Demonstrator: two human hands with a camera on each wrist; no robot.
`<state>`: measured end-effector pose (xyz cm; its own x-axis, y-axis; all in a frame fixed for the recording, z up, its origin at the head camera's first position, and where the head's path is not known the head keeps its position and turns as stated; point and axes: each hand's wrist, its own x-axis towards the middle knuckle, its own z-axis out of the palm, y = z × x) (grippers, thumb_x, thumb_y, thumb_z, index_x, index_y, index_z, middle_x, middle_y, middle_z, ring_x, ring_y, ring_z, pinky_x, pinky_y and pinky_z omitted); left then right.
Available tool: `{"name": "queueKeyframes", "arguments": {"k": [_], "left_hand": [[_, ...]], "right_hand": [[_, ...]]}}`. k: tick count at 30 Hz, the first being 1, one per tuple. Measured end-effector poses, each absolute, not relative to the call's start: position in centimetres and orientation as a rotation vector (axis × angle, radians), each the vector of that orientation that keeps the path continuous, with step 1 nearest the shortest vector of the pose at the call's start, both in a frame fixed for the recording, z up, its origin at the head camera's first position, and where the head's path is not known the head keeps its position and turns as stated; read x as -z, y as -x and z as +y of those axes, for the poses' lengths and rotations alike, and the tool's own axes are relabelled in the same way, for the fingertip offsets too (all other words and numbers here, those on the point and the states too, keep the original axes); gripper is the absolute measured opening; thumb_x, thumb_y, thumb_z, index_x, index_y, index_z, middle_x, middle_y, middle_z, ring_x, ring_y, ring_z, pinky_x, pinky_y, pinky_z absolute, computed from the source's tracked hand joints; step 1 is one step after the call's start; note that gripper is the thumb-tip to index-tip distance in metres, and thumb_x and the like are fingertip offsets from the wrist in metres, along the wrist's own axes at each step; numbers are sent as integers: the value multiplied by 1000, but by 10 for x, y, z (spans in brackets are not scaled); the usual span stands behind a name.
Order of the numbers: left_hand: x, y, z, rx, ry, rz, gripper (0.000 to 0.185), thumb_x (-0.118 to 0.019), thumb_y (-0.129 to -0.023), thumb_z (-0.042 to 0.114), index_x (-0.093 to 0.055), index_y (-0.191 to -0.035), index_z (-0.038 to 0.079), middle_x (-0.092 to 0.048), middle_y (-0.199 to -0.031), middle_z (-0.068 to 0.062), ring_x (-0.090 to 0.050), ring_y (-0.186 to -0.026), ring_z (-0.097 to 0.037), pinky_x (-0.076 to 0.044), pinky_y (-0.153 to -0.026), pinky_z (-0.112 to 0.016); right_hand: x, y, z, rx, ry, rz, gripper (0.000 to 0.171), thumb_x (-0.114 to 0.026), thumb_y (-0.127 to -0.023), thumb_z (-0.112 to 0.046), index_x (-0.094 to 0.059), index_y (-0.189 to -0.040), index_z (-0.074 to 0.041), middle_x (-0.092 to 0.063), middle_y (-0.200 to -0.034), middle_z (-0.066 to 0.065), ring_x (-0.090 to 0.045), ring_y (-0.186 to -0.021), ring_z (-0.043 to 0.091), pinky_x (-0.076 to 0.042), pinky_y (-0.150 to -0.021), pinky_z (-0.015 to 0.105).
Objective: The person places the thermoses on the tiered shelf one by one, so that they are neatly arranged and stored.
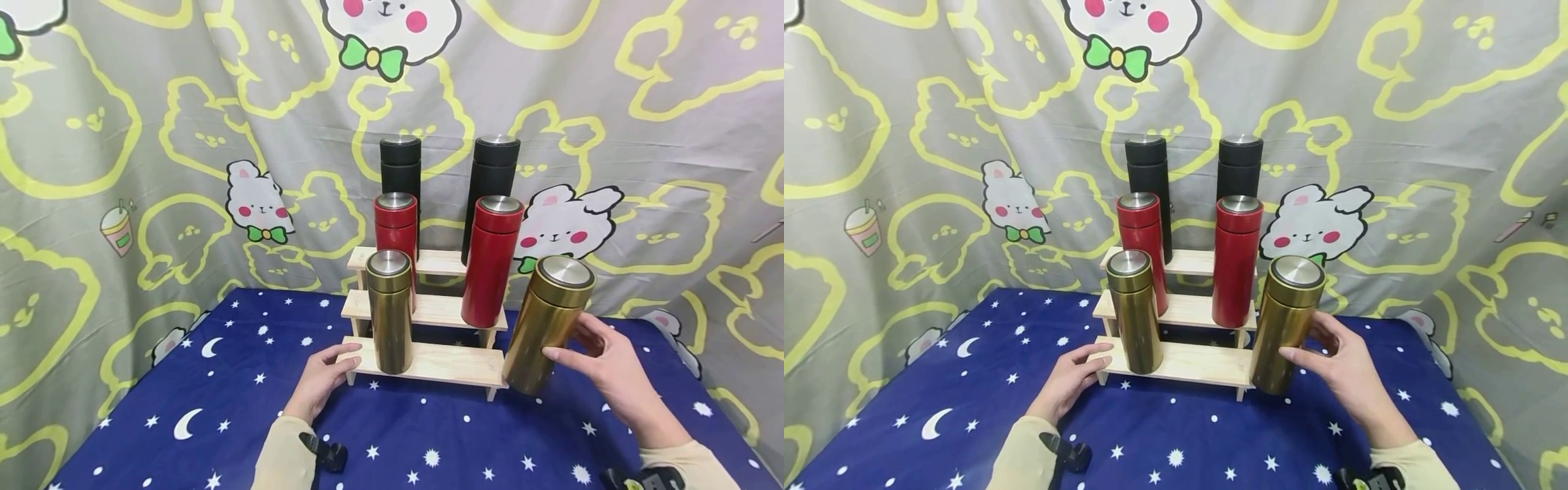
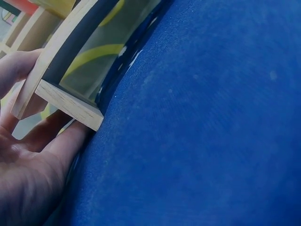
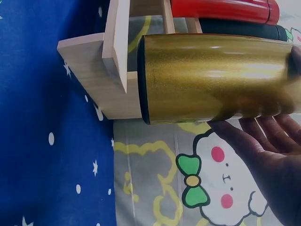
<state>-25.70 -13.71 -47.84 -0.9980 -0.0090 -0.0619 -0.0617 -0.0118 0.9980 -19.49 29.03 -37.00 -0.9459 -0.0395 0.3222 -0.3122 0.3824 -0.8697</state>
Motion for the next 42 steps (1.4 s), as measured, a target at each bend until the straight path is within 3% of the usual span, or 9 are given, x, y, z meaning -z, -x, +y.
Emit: {"name": "queueKeyframes", "arguments": {"k": [12,24,42], "left_hand": [[481,257,-139,-2218,76,2176,34,-75,-86,11,-69,-118,-1,-52,-135,-21,-63,-98,-24,-51,-84,-37],[479,258,-138,-2232,78,2157,34,-75,-87,10,-68,-119,-1,-48,-140,-20,-62,-98,-23,-50,-84,-37],[479,258,-136,-2226,80,2167,34,-75,-87,10,-69,-119,-1,-49,-139,-20,-62,-97,-22,-50,-83,-37]], "right_hand": [[371,204,277,-1634,-426,-2315,55,-75,-85,-1,-55,-136,-5,-65,-120,-6,-58,-110,7,-43,-86,18],[371,212,258,-1692,-454,-2261,57,-76,-84,0,-54,-135,-5,-63,-123,-1,-55,-115,9,-42,-91,18],[383,222,237,-1700,-420,-2280,56,-79,-82,-8,-55,-132,-3,-62,-119,6,-57,-110,14,-45,-87,22]]}}
